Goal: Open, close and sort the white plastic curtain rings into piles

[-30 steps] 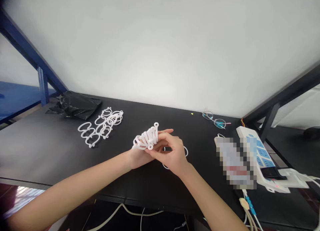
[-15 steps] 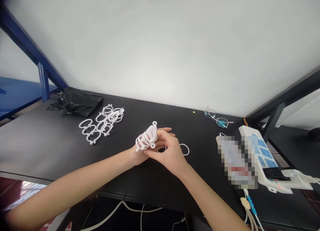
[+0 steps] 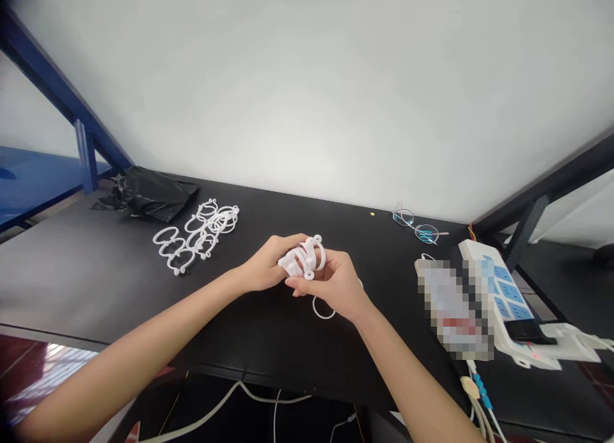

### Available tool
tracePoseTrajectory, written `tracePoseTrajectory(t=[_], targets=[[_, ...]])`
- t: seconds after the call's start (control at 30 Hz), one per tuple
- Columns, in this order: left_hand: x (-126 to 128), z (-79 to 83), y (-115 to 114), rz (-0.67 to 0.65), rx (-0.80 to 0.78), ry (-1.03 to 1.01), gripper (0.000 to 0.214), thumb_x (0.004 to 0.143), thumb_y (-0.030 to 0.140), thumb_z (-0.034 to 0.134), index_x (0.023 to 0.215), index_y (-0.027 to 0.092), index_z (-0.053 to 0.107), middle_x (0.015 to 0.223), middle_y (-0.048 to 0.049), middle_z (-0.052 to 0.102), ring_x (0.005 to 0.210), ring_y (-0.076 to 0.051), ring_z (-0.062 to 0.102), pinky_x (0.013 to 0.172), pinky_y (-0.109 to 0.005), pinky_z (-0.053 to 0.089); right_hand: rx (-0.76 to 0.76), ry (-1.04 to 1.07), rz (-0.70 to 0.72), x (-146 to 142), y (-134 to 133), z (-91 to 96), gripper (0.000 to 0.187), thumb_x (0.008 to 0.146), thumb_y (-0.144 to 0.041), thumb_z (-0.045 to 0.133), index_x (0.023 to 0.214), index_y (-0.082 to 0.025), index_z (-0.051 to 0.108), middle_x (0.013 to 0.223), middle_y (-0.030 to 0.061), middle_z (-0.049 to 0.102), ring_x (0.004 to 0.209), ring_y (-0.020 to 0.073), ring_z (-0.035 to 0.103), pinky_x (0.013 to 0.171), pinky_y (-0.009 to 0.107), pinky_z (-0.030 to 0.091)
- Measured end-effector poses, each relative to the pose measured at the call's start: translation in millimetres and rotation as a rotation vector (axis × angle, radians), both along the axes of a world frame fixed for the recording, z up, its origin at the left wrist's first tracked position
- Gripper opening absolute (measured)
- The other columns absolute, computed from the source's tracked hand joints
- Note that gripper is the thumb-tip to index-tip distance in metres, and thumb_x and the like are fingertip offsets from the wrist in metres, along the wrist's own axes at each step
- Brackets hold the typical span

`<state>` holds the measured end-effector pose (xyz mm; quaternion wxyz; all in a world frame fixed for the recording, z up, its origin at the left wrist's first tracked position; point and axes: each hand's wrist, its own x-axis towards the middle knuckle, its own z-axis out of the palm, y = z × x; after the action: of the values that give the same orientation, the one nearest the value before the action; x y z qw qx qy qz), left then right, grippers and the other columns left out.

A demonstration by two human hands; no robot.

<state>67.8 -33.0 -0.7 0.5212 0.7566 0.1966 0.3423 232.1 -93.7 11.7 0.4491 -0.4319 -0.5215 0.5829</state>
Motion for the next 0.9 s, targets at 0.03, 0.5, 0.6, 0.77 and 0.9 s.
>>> tracePoseTrajectory(t=[0.03, 0.5, 0.6, 0.77, 0.9], targets=[[-1, -0.8, 1, -0.008, 0.044, 0.05, 0.013, 0.078, 0.014, 0.054, 0.09, 0.015, 0.059, 0.071, 0.0035, 0.06, 0.06, -0.008, 0.05, 0.056, -0.018, 0.038, -0.023, -0.002, 0.038, 1, 0, 1.6, 0.022, 0.061, -0.013, 0.086, 0.078, -0.017, 0.072, 0.067, -0.0021, 0.069, 0.058, 0.0128, 0.068, 0.058, 0.024, 0.06], [-1, -7.7, 1, -0.034, 0.223, 0.283, 0.009, 0.083, 0.019, 0.051, 0.088, 0.019, 0.044, 0.064, 0.0062, 0.055, 0.052, -0.008, 0.047, 0.049, -0.018, 0.032, -0.165, -0.074, 0.083, 0, 4, -0.7, 0.03, 0.076, -0.041, 0.076, 0.072, -0.011, 0.073, 0.066, 0.0066, 0.074, 0.053, 0.0161, 0.071, 0.045, 0.019, 0.05], [-1, -8.8, 2, -0.015, 0.235, 0.321, 0.015, 0.079, 0.019, 0.055, 0.09, 0.019, 0.045, 0.063, 0.0064, 0.054, 0.052, -0.009, 0.047, 0.049, -0.019, 0.031, -0.139, -0.086, 0.13, 2, 3, 0.3, 0.026, 0.073, -0.036, 0.079, 0.078, -0.012, 0.073, 0.073, 0.0067, 0.075, 0.061, 0.0168, 0.072, 0.051, 0.022, 0.054], [-2, -11.6, 6, 0.022, 0.211, 0.344, 0.013, 0.077, 0.016, 0.054, 0.084, 0.02, 0.043, 0.064, 0.0066, 0.053, 0.053, -0.009, 0.046, 0.05, -0.019, 0.032, -0.045, -0.089, 0.15, -1, 1, -0.8, 0.034, 0.059, -0.021, 0.088, 0.088, -0.015, 0.073, 0.082, 0.0045, 0.075, 0.072, 0.0174, 0.071, 0.07, 0.031, 0.06], [-2, -9.4, 6, 0.011, 0.327, 0.43, 0.017, 0.077, 0.018, 0.058, 0.088, 0.019, 0.045, 0.065, 0.0044, 0.058, 0.054, -0.012, 0.052, 0.051, -0.021, 0.031, -0.101, -0.103, 0.035, -9, 1, -4.8, 0.027, 0.061, -0.03, 0.087, 0.075, -0.013, 0.073, 0.068, 0.0035, 0.072, 0.058, 0.0157, 0.069, 0.06, 0.029, 0.059]])
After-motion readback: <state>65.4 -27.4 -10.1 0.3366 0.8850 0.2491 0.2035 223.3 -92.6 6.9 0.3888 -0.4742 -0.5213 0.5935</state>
